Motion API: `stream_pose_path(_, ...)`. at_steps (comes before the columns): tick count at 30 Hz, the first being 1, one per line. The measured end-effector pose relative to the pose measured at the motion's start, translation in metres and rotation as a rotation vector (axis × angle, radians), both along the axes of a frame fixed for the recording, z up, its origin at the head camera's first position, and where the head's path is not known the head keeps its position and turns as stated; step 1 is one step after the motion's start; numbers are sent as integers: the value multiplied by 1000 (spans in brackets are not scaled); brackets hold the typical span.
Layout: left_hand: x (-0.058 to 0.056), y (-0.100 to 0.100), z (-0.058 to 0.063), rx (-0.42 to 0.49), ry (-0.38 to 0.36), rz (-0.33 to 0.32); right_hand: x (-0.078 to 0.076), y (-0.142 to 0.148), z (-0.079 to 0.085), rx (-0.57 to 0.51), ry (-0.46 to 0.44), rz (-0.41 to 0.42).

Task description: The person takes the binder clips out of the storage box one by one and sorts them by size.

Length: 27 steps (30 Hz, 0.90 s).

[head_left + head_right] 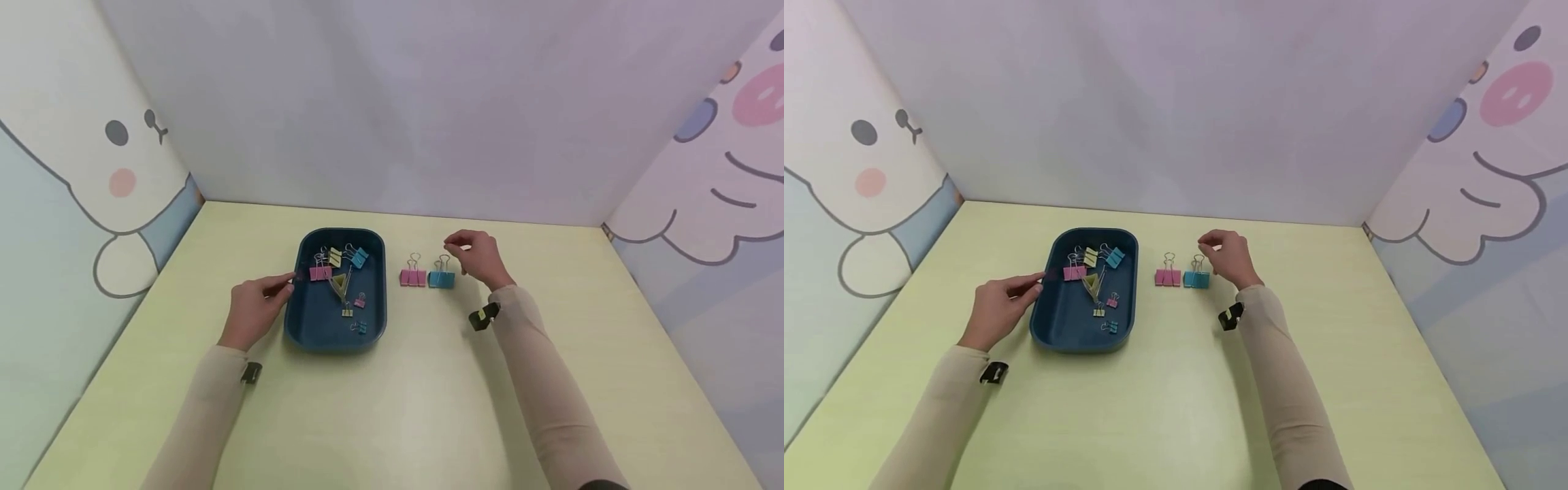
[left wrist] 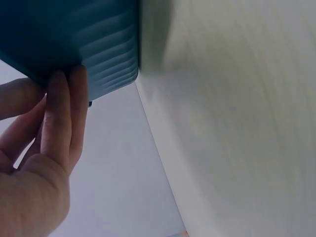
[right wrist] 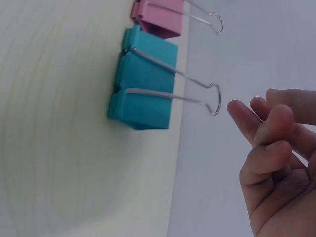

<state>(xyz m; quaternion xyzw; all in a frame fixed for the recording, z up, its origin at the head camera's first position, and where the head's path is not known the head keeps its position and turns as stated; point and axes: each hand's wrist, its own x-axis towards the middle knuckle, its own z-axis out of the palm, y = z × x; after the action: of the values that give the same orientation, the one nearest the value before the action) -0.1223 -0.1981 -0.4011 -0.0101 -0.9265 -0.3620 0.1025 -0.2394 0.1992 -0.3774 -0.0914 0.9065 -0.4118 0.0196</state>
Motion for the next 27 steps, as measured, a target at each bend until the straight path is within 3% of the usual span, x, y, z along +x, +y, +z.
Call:
stream_pose_path(6,0,0,3,12,-10,-3,2,-31,18,-28,37,85)
stream_pose_path(11,2,0,2,17,-23,-1,5,-69,25,45,54,190)
stream_pose_path(19,3,0,-3,7,-19,1,14,-126,18,190,99,348)
stream_pose_path(27,2,3,-2,14,-38,6,13,-152,9,280,79,440)
